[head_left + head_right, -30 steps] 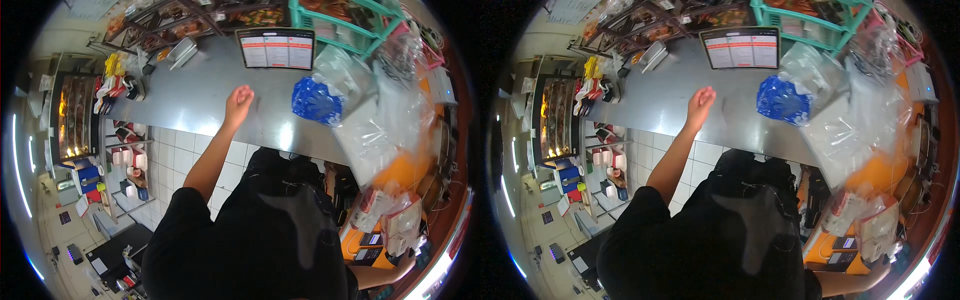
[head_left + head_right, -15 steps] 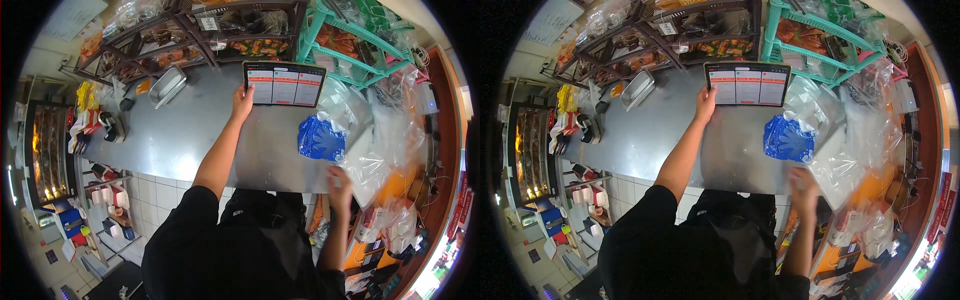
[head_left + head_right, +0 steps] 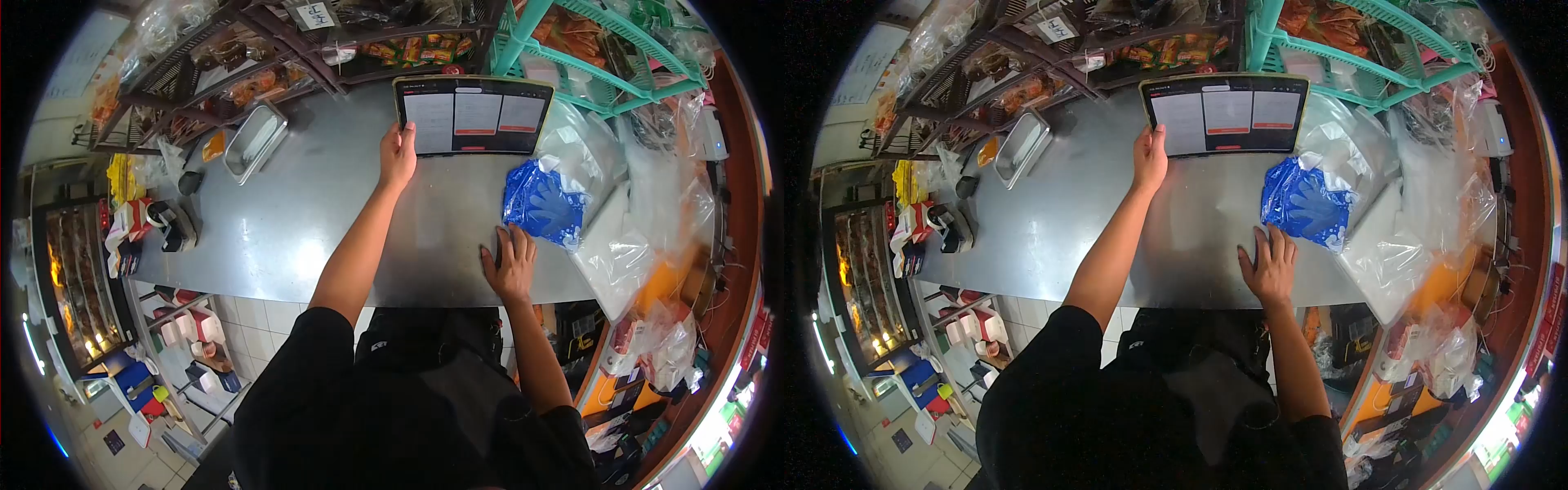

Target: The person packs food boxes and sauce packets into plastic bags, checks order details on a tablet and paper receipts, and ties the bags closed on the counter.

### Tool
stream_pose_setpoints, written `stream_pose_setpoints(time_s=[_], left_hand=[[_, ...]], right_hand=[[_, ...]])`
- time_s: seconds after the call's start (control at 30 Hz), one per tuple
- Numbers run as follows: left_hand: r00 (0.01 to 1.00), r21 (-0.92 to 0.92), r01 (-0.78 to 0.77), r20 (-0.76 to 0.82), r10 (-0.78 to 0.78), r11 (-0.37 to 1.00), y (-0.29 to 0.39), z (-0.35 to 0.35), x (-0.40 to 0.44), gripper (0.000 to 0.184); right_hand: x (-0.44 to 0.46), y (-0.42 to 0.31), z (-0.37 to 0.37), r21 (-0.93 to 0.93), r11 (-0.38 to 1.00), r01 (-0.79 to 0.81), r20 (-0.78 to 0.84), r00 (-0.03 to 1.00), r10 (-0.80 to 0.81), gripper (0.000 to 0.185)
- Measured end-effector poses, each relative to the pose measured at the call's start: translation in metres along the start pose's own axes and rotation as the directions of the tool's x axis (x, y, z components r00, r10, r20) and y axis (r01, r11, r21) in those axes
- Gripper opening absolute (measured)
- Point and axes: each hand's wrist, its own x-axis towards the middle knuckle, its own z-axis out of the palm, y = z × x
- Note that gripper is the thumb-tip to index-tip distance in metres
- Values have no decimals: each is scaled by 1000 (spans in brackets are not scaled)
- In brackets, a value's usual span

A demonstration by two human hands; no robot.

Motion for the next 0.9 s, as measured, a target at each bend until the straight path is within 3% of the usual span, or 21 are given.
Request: stream_pose_setpoints(time_s=[0.2,0.3,0.53,0.63,0.77,0.9], left_hand=[[991,-201,-82,88,102,976,14,1,-3,28],[978,-150,-17,201,47,989,10,-6,-5,28],[994,-57,46,105,-39,997,12,-8,-1,35],[984,-199,14,179,22,980,11,-8,-1,34],[938,-200,50,345,23,979,12,-15,-2,50],[919,-141,91,393,-29,986,7,-17,0,62]], right_hand=[[0,1,1,5,1000,-14,3,1000,14,47],[0,-1,1,5,1000,-27,13,1000,27,46],[0,0,1,15,999,-35,6,999,35,45],[1,-1,0,26,999,-28,-1,1000,28,45],[0,0,0,19,999,-31,-6,999,31,45],[0,0,0,22,999,-41,-5,999,41,45]])
